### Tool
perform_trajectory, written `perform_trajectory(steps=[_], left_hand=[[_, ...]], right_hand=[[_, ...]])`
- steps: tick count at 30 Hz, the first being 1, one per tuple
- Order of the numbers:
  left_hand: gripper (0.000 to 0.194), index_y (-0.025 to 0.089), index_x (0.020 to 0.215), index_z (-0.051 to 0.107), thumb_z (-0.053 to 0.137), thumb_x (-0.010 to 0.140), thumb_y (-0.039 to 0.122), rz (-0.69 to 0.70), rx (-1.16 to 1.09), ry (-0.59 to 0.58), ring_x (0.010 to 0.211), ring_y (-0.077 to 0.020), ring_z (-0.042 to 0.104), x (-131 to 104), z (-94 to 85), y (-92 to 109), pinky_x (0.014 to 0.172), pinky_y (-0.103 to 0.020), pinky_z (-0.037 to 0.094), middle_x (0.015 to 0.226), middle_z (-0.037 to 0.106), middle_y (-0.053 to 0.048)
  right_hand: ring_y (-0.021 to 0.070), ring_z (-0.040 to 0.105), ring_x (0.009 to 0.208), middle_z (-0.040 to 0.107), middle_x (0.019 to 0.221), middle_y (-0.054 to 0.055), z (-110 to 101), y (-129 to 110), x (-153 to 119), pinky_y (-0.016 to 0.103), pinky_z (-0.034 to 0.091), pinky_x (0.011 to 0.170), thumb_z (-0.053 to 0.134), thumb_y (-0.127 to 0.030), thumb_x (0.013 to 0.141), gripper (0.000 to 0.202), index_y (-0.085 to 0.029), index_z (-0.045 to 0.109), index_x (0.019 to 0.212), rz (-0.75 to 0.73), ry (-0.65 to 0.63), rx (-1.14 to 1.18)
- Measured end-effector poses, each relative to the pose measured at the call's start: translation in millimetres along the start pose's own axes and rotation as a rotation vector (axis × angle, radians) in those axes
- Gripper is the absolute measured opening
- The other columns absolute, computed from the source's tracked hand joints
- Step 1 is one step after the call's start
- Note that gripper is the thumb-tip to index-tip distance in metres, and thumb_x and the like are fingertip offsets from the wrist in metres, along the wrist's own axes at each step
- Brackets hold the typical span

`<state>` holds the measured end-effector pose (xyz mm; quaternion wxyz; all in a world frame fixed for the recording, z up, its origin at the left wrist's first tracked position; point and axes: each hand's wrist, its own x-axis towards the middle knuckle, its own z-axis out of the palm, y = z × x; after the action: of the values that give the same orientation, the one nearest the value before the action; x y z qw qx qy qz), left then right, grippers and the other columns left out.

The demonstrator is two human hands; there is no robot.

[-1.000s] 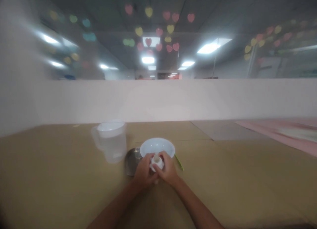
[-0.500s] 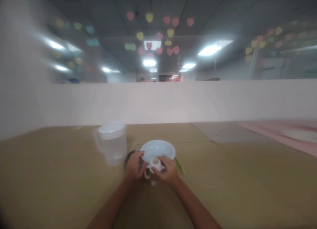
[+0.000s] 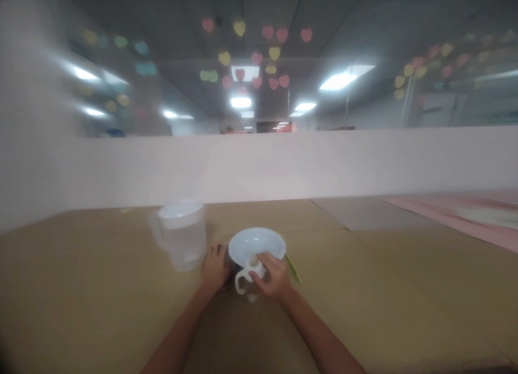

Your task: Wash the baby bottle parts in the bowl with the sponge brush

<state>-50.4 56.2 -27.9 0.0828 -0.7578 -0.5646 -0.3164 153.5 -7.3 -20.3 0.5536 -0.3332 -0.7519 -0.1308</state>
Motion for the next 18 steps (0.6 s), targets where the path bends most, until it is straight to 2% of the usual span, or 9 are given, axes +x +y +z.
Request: perform_trajectory(steps=[4, 7, 10, 13, 15, 18], left_hand=[[0.038, 0.018, 0.116, 0.049, 0.047, 0.078, 0.014, -0.136, -0.038, -0.09, 0.098, -0.0213, 0.055, 2.4, -9.5, 4.3, 0.086, -0.033, 0.042, 0.112, 0.054, -0.012], [0.029, 0.016, 0.11, 0.052, 0.042, 0.082, 0.014, -0.229, -0.014, -0.106, 0.092, -0.0193, 0.057, 6.1, -18.1, 7.3, 0.08, -0.029, 0.042, 0.108, 0.053, -0.012], [0.028, 0.016, 0.109, 0.052, 0.042, 0.083, 0.013, -0.233, -0.013, -0.091, 0.098, -0.0198, 0.055, 7.7, -22.0, 8.6, 0.082, -0.028, 0.041, 0.111, 0.051, -0.012], [0.038, 0.017, 0.116, 0.047, 0.05, 0.079, 0.014, -0.215, -0.007, -0.128, 0.103, -0.0215, 0.054, 6.0, -20.4, 8.9, 0.085, -0.029, 0.04, 0.118, 0.048, -0.013], [0.04, 0.018, 0.118, 0.046, 0.052, 0.079, 0.015, -0.219, -0.012, -0.162, 0.101, -0.0221, 0.055, 4.6, -18.6, 8.7, 0.083, -0.03, 0.041, 0.119, 0.048, -0.013], [0.032, 0.017, 0.114, 0.047, 0.049, 0.082, 0.018, -0.267, -0.067, -0.191, 0.092, -0.0212, 0.058, 5.1, -19.8, 6.6, 0.078, -0.031, 0.043, 0.111, 0.053, -0.013]], right_hand=[[0.0194, 0.061, 0.079, 0.065, 0.088, 0.008, -0.7, -1.8, 1.5, 0.031, 0.049, 0.066, 0.056, -0.032, 0.081, 0.026, -0.018, 0.055, 0.103, 0.004, -0.012, 0.006], [0.0196, 0.062, 0.08, 0.065, 0.088, 0.009, -1.0, -2.5, 2.3, 0.03, 0.049, 0.066, 0.056, -0.033, 0.08, 0.027, -0.017, 0.056, 0.102, -0.009, 0.016, -0.007], [0.0192, 0.062, 0.079, 0.065, 0.087, 0.009, -1.0, -2.4, 2.7, 0.029, 0.049, 0.066, 0.057, -0.033, 0.08, 0.027, -0.017, 0.056, 0.102, -0.022, 0.028, -0.011], [0.0188, 0.061, 0.077, 0.065, 0.086, 0.008, -1.0, -2.1, 2.7, 0.029, 0.049, 0.065, 0.056, -0.033, 0.08, 0.027, -0.018, 0.056, 0.102, -0.023, 0.023, -0.012], [0.0184, 0.061, 0.075, 0.065, 0.085, 0.007, -1.1, -2.0, 2.5, 0.029, 0.049, 0.064, 0.056, -0.032, 0.08, 0.026, -0.018, 0.055, 0.102, -0.018, 0.016, -0.013], [0.0179, 0.061, 0.074, 0.065, 0.084, 0.007, -1.3, -2.2, 2.4, 0.028, 0.049, 0.064, 0.056, -0.032, 0.08, 0.026, -0.018, 0.055, 0.102, -0.016, 0.011, -0.011]])
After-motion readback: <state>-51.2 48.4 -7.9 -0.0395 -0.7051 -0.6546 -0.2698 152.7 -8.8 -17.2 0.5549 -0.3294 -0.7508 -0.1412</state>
